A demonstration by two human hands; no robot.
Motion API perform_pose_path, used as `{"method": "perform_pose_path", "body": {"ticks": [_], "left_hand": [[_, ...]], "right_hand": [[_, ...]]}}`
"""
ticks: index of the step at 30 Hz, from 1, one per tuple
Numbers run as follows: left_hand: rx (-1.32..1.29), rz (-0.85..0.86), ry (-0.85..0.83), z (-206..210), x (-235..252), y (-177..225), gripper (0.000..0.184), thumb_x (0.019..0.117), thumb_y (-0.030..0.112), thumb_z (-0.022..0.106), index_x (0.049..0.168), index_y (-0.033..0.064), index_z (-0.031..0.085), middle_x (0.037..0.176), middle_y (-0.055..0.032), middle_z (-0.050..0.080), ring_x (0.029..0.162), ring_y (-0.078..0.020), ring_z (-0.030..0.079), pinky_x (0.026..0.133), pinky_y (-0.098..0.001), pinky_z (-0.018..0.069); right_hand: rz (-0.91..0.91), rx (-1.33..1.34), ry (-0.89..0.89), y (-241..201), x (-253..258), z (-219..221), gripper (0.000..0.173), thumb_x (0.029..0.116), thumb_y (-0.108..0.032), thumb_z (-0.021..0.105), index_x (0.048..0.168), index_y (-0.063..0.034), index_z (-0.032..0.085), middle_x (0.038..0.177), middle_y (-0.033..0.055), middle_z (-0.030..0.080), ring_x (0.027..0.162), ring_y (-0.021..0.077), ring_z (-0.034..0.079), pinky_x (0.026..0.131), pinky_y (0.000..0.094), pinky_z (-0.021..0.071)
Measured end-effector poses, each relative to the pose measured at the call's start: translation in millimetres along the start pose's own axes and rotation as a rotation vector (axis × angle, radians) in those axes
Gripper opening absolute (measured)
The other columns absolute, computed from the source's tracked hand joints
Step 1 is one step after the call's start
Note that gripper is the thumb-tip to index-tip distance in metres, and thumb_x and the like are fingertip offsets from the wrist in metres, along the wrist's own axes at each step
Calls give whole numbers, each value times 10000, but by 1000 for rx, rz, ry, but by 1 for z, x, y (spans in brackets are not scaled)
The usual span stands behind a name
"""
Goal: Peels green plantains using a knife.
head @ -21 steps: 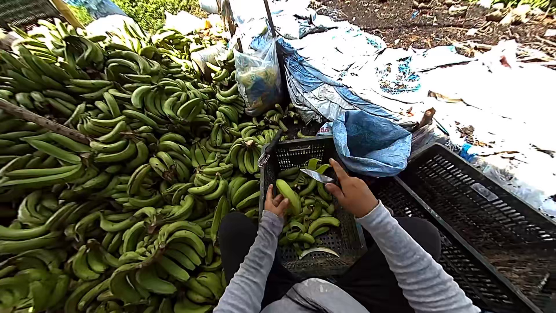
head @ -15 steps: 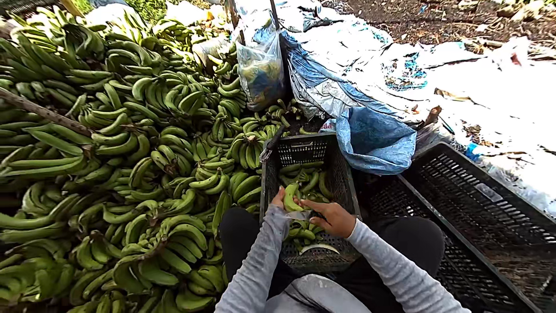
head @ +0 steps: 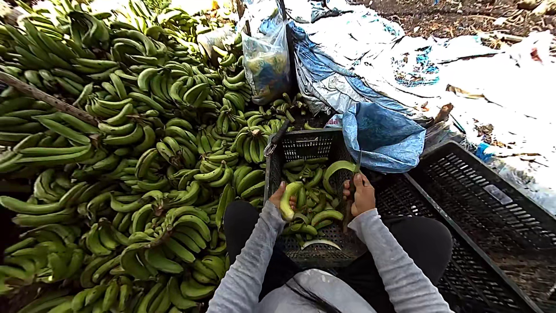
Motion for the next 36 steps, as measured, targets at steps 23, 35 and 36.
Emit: {"method": "perform_pose_path", "body": {"ticks": [23, 35, 36], "left_hand": [[310, 207, 138, -33, 30, -17, 359, 1139, 236, 287, 1302, -15, 485, 783, -67, 589, 556, -116, 577, 506, -245, 508], [-105, 1219, 196, -15, 45, -1, 389, 1113, 407, 208, 1260, 103, 401, 692, 94, 637, 526, -27, 618, 466, -193, 533], [-86, 1279, 196, -12, 44, 0, 375, 1111, 410, 225, 1244, 110, 408, 704, 111, 636, 541, -16, 622, 477, -185, 535]], "right_hand": [[-530, -486, -115, -21, -9, 14, 459, 1073, -150, 443, 1497, 24, 467, 782, 26, 607, 583, 34, 520, 559, 207, 483], [-23, -920, -648, 33, -68, 50, 540, 1135, -374, 286, 1289, 34, 604, 1037, 226, 686, 949, 364, 678, 898, 551, 513], [-22, -957, -640, 28, -71, 52, 546, 1136, -377, 278, 1306, 36, 591, 1083, 248, 684, 1013, 390, 670, 926, 571, 496]]}}
Point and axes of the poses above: each hand's wrist, its own x-axis towards the middle knuckle, its own z-axis out of the palm, y = z × x, the point moved 2 cm from there along x, towards the middle knuckle
